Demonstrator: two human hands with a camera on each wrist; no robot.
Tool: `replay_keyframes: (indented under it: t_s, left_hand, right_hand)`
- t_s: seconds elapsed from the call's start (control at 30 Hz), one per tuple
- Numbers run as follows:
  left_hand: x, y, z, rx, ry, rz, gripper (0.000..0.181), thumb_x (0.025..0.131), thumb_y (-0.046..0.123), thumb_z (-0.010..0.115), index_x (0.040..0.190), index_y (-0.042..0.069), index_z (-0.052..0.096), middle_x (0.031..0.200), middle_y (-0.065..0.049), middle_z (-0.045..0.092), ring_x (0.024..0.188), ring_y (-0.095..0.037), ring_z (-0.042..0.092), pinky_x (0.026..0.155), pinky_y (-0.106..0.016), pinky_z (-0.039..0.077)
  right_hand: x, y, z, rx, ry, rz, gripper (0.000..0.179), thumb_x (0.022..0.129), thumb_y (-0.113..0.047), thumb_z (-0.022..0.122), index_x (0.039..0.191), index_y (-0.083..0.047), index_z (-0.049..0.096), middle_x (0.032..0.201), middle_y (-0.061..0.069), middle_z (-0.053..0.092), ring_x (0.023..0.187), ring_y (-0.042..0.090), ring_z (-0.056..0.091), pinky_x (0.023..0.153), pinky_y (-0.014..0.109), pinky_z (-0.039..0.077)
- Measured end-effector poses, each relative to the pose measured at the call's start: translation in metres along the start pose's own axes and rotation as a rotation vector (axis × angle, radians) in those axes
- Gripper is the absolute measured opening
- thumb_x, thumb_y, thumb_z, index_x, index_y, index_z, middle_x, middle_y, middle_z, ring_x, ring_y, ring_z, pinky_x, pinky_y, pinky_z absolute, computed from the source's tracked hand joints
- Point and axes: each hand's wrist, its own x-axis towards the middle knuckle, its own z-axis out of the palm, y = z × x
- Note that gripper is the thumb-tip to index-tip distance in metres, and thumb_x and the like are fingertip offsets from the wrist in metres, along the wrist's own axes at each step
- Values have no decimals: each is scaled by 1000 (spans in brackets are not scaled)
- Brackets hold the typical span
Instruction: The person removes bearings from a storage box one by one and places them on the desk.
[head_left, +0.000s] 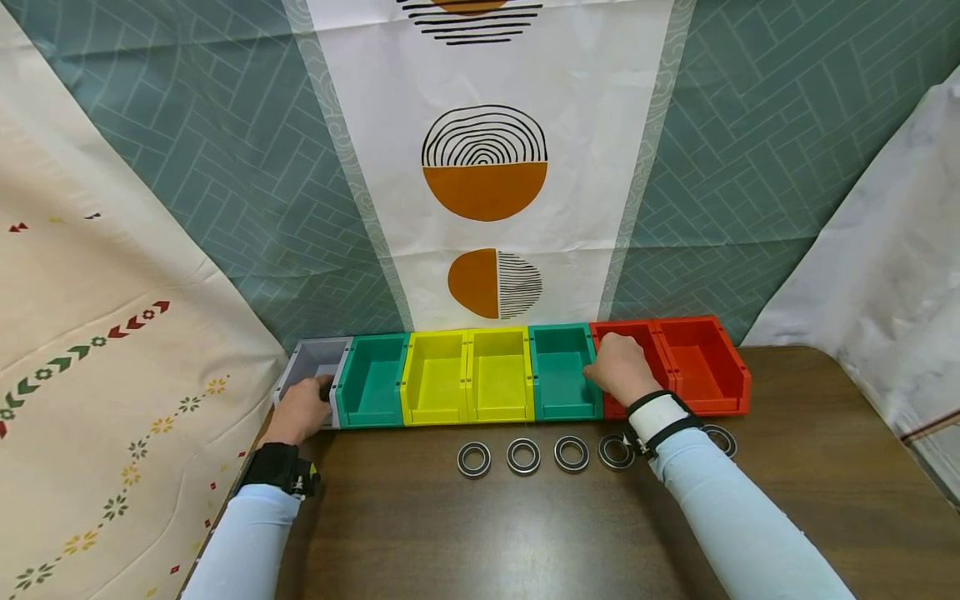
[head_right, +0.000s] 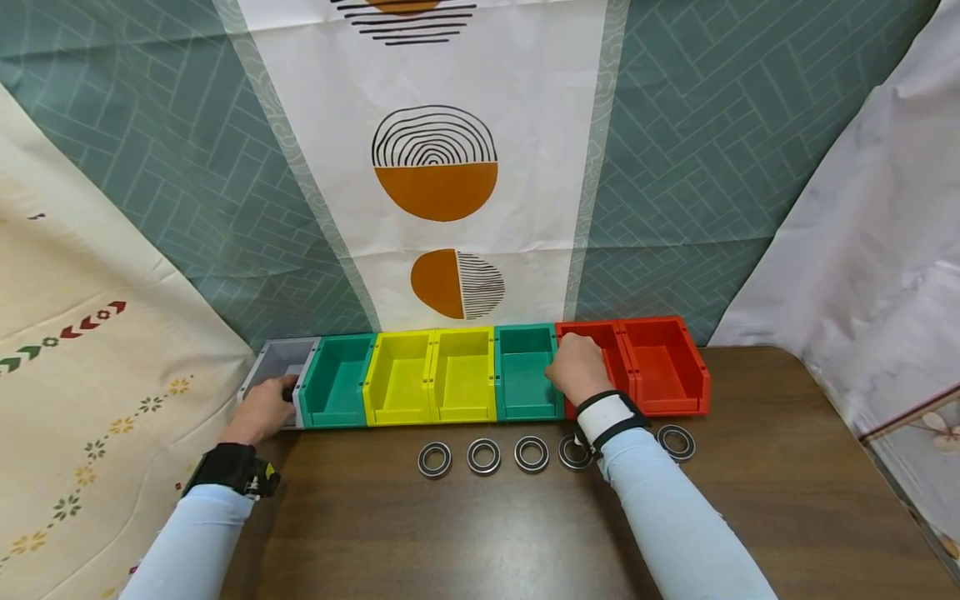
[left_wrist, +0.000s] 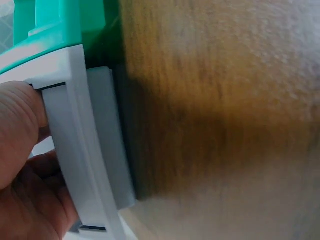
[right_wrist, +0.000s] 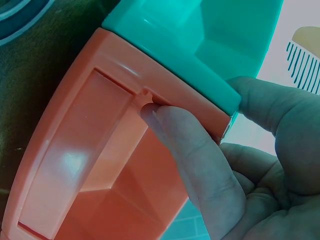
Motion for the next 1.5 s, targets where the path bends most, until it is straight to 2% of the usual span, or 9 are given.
replay_keyframes:
  t_s: [0.23,0.37,0.53,0.63,0.8,1.0,1.1,1.27,1.5]
  left_hand:
    - [-1,-6,4,24,91,86,50,89,10,50,137,0,40,127,-30,47,117,-45,46,93,-62,39]
    - [-4,-6,4,12,139,94,53,88,6,51,138,-2,37,128,-33,44,117,-48,44,93,-63,38]
    - [-9,-1,1,-27,254,75,52,89,6,51,138,-2,37,128,-36,41,118,-50,42,92,-63,39]
    - [-14,4,-4,-53,308,71,49,92,9,51,137,-2,37,129,-36,40,118,-49,40,91,-63,39]
    - [-24,13,-14,-103,373,107,48,96,13,47,139,-2,34,127,-37,37,115,-49,39,87,-62,39]
    - [-34,29,-22,-175,467,124,51,102,27,32,145,2,25,129,-34,33,113,-45,38,85,-59,38]
    - [-40,40,-26,-197,499,136,52,102,32,29,145,3,25,128,-32,34,107,-42,42,82,-57,40]
    - [-50,62,-34,-226,528,177,51,102,34,29,143,4,27,122,-28,36,98,-36,43,76,-52,42]
    - [-64,87,-42,-257,569,290,51,100,34,37,141,5,30,123,-27,35,98,-33,40,72,-45,43]
  right_hand:
    - [-1,-2,0,3,0,4,26,81,-26,71,77,-1,62,60,7,49,58,22,54,47,26,45]
    - [-1,-3,1,1,0,-2,26,81,-25,70,77,-1,61,60,7,49,58,22,54,47,25,44]
    - [-1,-4,0,0,-3,0,26,81,-25,70,79,-1,61,61,7,49,59,22,54,46,25,44]
    - [0,-4,0,-1,0,2,26,81,-25,70,80,0,61,61,7,50,59,22,54,46,25,43]
    - [-1,-2,0,-5,-2,2,26,82,-25,70,78,-1,61,60,7,49,58,22,53,46,25,43]
    - [0,-1,0,-5,2,-1,27,82,-26,70,75,-2,60,57,5,46,56,21,53,46,25,43]
    - [0,-1,0,-1,1,-2,27,82,-26,70,74,-2,60,57,6,46,56,21,53,45,25,43]
    - [-2,-1,-1,4,-4,6,27,81,-26,70,73,-2,61,57,6,48,55,21,53,45,25,44]
    - [-2,0,-2,-1,-8,-3,26,82,-25,70,75,-1,62,58,7,48,57,22,53,46,25,43]
